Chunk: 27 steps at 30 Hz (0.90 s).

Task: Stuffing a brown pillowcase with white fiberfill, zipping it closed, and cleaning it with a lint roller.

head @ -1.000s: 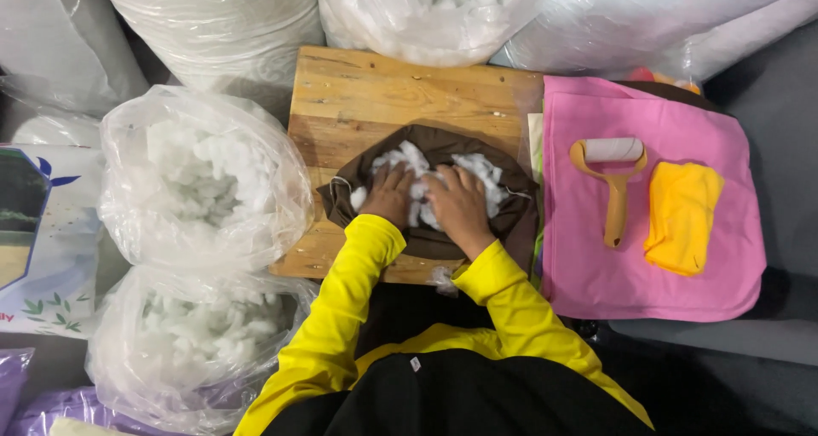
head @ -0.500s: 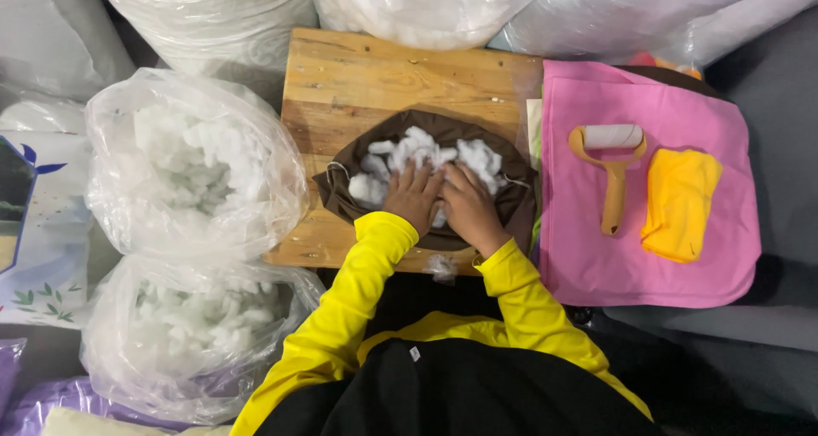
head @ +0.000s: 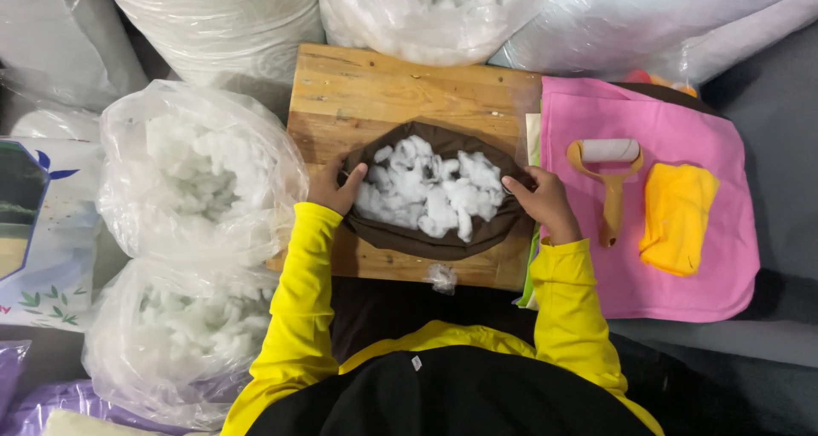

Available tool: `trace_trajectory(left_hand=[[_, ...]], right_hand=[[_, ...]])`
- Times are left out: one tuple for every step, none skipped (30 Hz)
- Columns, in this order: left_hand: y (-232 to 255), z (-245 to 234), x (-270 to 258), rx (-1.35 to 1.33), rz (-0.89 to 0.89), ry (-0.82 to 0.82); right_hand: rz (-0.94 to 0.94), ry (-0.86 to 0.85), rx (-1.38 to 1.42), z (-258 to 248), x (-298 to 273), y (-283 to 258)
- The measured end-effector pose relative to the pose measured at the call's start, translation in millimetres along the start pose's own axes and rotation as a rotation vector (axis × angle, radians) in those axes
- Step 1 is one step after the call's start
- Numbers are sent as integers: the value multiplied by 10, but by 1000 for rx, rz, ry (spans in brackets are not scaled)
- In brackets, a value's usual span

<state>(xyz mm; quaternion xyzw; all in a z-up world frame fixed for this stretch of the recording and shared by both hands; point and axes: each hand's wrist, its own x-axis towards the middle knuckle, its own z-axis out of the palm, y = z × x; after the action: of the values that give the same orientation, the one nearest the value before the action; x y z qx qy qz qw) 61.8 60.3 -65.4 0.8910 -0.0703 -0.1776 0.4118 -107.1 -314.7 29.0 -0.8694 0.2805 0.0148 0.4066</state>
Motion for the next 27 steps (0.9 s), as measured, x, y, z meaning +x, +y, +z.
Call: trace_trajectory(left_hand=[[-7, -11, -23, 2, -2, -4], [-15, -21, -45, -24, 77, 44], [-9, -12, -53, -54, 158, 92], [104, -129, -133, -54, 159, 87], [226, -259, -193, -271, 220, 172], [347, -394, -257, -487, 279, 257], [362, -387, -253, -489, 276, 261], [376, -379, -251, -448, 284, 295], [375, -375, -263, -403, 290, 324], [501, -425, -340, -401, 286, 322], [649, -484, -384, -483, 380, 274], [799, -541, -430, -564, 473, 224], [793, -571, -404, -564, 472, 226], [787, -598, -377, -605, 508, 215], [786, -635, -346, -642, 546, 197], [717, -643, -358, -640, 547, 192], [671, -647, -330, -658, 530, 167], [624, -653, -298, -676, 513, 141], [559, -631, -224, -676, 514, 139], [490, -610, -148, -552, 568, 141], [401, -589, -103, -425, 614, 140], [422, -516, -60, -423, 609, 137], [451, -442, -6, -104, 528, 204], [483, -373, 45, 214, 439, 267], [617, -369, -9, 213, 444, 273], [751, -368, -63, 379, 414, 268], [871, -358, -130, 544, 377, 260]], right_hand=[[5, -1, 1, 10, -22, 4], [-22, 40, 99, 21, -43, 10], [-50, 85, 195, 13, -58, 21], [-46, 88, 194, 12, -78, 47], [-72, 208, 322, 1, -63, 47], [-99, 328, 449, -8, -51, 43], [-101, 324, 448, -17, -52, 28], [-142, 277, 293, -24, -54, 15], [-177, 229, 141, -12, -84, 13], [-174, 226, 141, -48, -145, -2], [-182, 331, 151, -97, -170, -35], [-190, 435, 160, -149, -196, -67], [-191, 434, 159, -138, -151, -60], [-276, 343, 108, -128, -105, -50], [-356, 255, 61, -108, -77, -35], [-352, 257, 63, -164, -185, -193], [-303, 271, 117, -238, -268, -357], [-254, 284, 172, -310, -348, -522], [-253, 285, 172, -338, -290, -495], [-280, 235, 113, -362, -230, -467], [-303, 179, 55, -369, -190, -429], [-298, 176, 56, -279, -52, -351], [-288, 135, -86, -195, 94, -275], [-276, 93, -229, -111, 236, -204], [-282, 99, -229, -76, 204, -302], [-250, 97, -272, -40, 173, -404], [-216, 90, -316, 3, 138, -498]])
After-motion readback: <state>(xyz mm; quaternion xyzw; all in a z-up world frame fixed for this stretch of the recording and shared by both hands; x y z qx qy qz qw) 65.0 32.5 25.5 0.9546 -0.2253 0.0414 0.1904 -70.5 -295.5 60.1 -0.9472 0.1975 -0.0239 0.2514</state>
